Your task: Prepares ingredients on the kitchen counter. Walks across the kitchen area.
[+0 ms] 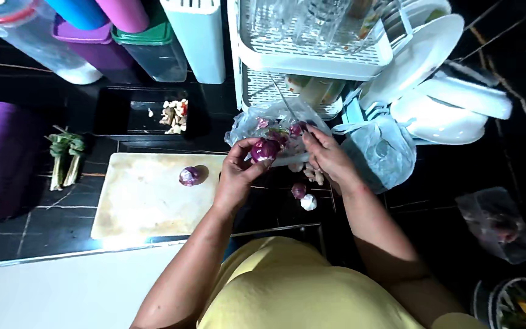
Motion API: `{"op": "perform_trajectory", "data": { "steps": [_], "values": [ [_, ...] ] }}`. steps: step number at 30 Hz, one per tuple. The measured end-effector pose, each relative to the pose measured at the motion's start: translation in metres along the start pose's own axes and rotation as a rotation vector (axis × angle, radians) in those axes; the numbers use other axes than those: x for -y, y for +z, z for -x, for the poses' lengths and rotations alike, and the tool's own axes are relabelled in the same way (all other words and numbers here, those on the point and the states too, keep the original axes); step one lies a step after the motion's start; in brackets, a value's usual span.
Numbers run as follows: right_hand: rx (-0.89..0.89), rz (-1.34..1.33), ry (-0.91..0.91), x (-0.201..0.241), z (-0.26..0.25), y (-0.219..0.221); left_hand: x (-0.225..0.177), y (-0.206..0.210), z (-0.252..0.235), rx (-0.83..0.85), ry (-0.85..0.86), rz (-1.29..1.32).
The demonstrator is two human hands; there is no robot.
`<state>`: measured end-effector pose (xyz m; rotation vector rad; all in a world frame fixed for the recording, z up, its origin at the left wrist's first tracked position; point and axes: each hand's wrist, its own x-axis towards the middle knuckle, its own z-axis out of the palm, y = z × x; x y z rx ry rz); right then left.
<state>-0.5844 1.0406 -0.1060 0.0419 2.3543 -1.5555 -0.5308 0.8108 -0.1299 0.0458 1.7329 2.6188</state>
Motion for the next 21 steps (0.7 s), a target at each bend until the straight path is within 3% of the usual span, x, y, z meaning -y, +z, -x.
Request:
{"op": "perform_trajectory", "data": {
  "steps": [2,5,8,11,17,21],
  "values": [
    [0.075,0.012,-0.037,0.005,0.003,0.002,0.002,-0.002,-0.002,-0.004,0.001,-0.009],
    [0.200,0.017,-0.252,0.014,0.017,0.011,0.004,-0.003,-0.003,-0.012,-0.016,-0.044],
    [0.231,0.218,-0.486,0.019,0.025,0.021,0.005,-0.003,-0.004,-0.008,-0.015,-0.047],
    [0.208,0.362,-0.588,0.015,0.025,0.030,0.003,-0.002,-0.004,-0.002,0.022,-0.078],
    [0.168,0.344,-0.595,0.014,0.024,0.031,-0.001,0.000,-0.003,-0.034,0.018,-0.070],
    [0.256,0.006,-0.338,0.018,0.025,0.023,-0.005,-0.006,-0.003,0.048,0.016,-0.108]
  ]
}}
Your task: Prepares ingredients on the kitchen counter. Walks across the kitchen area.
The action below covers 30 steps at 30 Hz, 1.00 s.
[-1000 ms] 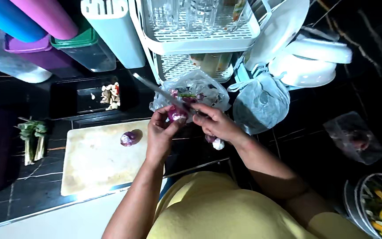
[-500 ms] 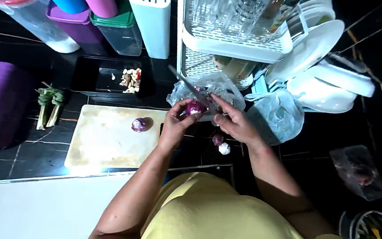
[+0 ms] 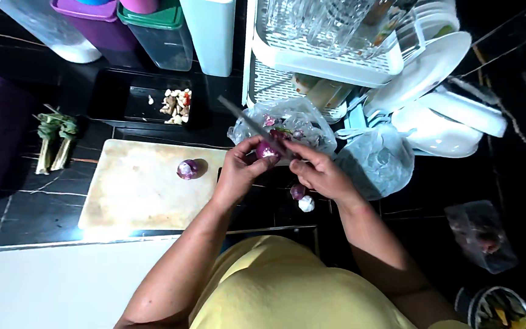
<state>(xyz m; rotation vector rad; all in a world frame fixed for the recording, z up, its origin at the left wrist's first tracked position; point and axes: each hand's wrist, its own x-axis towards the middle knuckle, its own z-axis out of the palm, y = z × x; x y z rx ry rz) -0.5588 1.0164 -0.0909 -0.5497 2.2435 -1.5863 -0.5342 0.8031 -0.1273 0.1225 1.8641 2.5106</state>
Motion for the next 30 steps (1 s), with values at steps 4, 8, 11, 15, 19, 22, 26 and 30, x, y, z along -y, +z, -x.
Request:
{"op": "perform_trajectory", "data": {
  "steps": [4,8,11,15,19,22,26,30],
  "values": [
    [-0.155,-0.111,0.163,-0.006,-0.008,-0.017,-0.002,-0.006,-0.001,0.051,-0.003,0.030],
    [-0.100,-0.122,0.140,-0.005,-0.007,-0.020,0.004,-0.007,-0.002,0.061,-0.028,0.048],
    [0.062,-0.042,0.061,0.003,-0.001,-0.012,0.007,-0.004,-0.003,0.053,-0.045,0.048],
    [0.132,0.230,-0.100,0.004,0.000,-0.003,0.009,-0.001,-0.003,0.002,-0.004,0.026],
    [0.064,0.332,-0.161,0.001,0.000,0.005,0.003,0.000,0.000,-0.042,0.022,0.020],
    [-0.027,0.467,-0.216,0.000,0.000,0.010,-0.002,0.003,0.002,-0.085,-0.003,-0.014],
    [-0.002,0.327,-0.116,0.005,0.001,0.007,-0.001,-0.002,0.001,-0.035,-0.059,0.013],
    [0.024,-0.257,0.161,0.003,-0.002,-0.004,0.000,-0.013,-0.001,0.105,-0.055,0.068]
  ]
}}
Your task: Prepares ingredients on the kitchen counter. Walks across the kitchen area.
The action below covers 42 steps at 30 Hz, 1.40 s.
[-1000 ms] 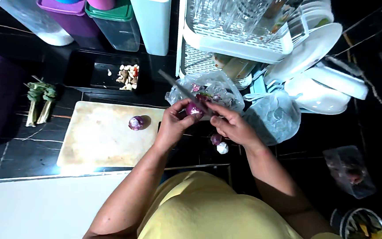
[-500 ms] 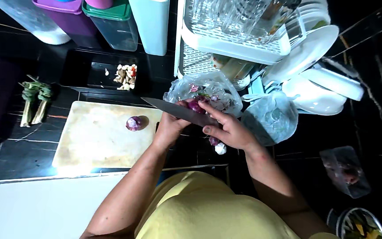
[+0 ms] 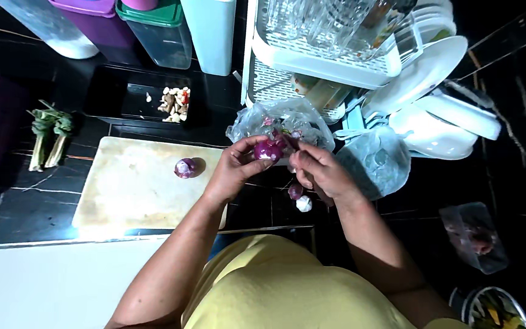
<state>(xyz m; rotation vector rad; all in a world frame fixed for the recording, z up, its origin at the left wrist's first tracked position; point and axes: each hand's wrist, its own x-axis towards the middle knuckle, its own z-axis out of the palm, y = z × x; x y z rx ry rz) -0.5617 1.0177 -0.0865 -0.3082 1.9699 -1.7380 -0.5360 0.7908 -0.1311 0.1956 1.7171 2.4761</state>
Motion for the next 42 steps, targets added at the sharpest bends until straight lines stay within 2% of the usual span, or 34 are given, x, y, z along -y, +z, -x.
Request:
{"op": "perform_trajectory", "data": {
  "steps": [2,5,7,9,12,15,18,22,25,28,33,39,42],
  "values": [
    [-0.076,-0.048,0.040,-0.005,-0.007,-0.010,0.000,-0.002,0.001,0.041,0.019,0.026],
    [-0.246,0.045,0.108,-0.013,-0.019,-0.023,0.001,-0.003,0.001,0.065,0.030,0.090],
    [-0.250,0.080,0.131,-0.017,-0.021,-0.029,0.002,-0.003,0.001,0.053,0.034,0.097],
    [-0.131,-0.001,0.106,-0.014,-0.017,-0.029,0.003,-0.004,0.000,0.031,0.032,0.047],
    [0.162,-0.112,0.024,-0.009,-0.008,-0.025,0.004,-0.002,-0.002,0.004,0.010,-0.050],
    [0.285,0.042,-0.042,0.002,-0.007,-0.015,0.005,-0.001,-0.005,0.024,0.021,-0.083],
    [0.219,0.208,-0.063,0.008,-0.007,-0.010,0.006,-0.001,-0.006,0.032,0.061,-0.114],
    [0.005,0.283,0.018,0.004,-0.012,-0.019,0.008,-0.003,-0.003,0.038,0.037,-0.089],
    [-0.161,0.307,0.093,-0.005,-0.018,-0.026,0.011,-0.003,-0.002,-0.006,0.009,0.054],
    [-0.248,0.331,0.166,-0.020,-0.023,-0.032,0.017,-0.006,-0.003,-0.053,-0.026,0.226],
    [-0.213,0.359,0.170,-0.023,-0.023,-0.026,0.023,-0.005,-0.006,-0.104,-0.150,0.449],
    [-0.097,0.251,-0.042,-0.002,-0.011,0.003,0.023,0.004,-0.010,-0.116,-0.181,0.547],
    [-0.069,0.373,-0.150,-0.003,-0.009,0.016,0.021,0.009,-0.011,-0.113,-0.164,0.537]
  ]
}}
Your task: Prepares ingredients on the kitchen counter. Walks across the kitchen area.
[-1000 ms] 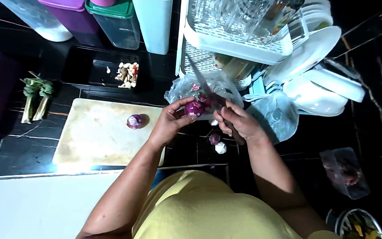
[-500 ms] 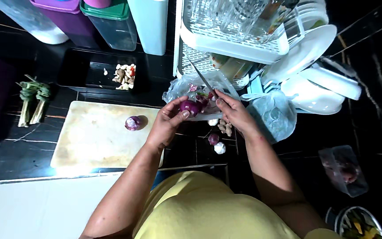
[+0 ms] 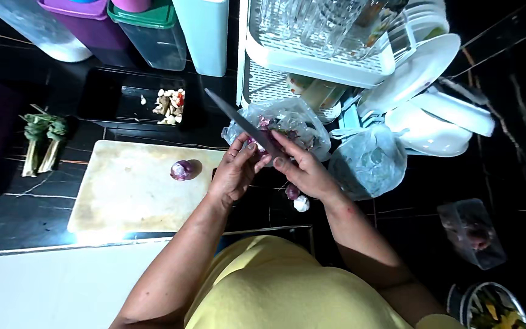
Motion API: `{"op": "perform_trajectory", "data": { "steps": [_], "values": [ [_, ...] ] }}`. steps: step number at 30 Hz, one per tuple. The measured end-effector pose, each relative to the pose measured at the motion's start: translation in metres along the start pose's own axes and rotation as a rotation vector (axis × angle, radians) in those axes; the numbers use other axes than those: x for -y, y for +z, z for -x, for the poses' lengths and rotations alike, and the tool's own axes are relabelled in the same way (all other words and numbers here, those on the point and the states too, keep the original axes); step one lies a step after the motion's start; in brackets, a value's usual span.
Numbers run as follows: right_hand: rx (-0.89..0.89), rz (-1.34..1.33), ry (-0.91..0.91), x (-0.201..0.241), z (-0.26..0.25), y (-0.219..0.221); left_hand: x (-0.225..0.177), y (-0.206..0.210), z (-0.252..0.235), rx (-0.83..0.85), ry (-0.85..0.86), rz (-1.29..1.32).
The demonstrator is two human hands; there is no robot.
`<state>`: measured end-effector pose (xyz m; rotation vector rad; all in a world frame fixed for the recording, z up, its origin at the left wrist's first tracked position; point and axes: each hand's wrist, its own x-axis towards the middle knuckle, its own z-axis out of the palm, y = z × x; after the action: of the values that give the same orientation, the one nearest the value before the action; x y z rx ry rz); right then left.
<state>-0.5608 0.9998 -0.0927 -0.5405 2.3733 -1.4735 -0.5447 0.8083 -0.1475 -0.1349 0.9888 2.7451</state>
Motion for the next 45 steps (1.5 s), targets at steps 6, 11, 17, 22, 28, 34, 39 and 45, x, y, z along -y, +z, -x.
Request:
{"op": "perform_trajectory", "data": {
  "steps": [6,11,17,22,28,34,39,45],
  "values": [
    [-0.040,0.188,-0.104,-0.003,0.000,0.013,0.004,0.004,0.003,-0.035,0.078,-0.017],
    [-0.069,0.216,-0.092,-0.006,-0.001,0.014,0.006,0.002,0.004,-0.059,0.139,-0.120],
    [-0.170,-0.078,0.157,-0.007,-0.005,-0.010,0.000,-0.002,0.007,-0.051,0.098,-0.128],
    [-0.069,-0.020,0.076,0.001,0.002,-0.008,0.002,0.000,0.005,-0.069,0.115,-0.168],
    [0.015,0.220,-0.121,-0.005,0.004,0.006,0.002,0.003,0.005,-0.066,0.158,-0.264],
    [-0.095,0.334,-0.147,-0.007,0.001,0.013,-0.001,0.005,0.007,-0.103,0.179,-0.304],
    [-0.012,-0.028,0.050,-0.001,-0.001,0.003,-0.003,0.000,0.007,-0.035,0.140,-0.257],
    [-0.139,-0.142,0.287,-0.022,-0.012,-0.023,-0.008,-0.013,0.007,0.178,0.141,-0.175]
  ]
}}
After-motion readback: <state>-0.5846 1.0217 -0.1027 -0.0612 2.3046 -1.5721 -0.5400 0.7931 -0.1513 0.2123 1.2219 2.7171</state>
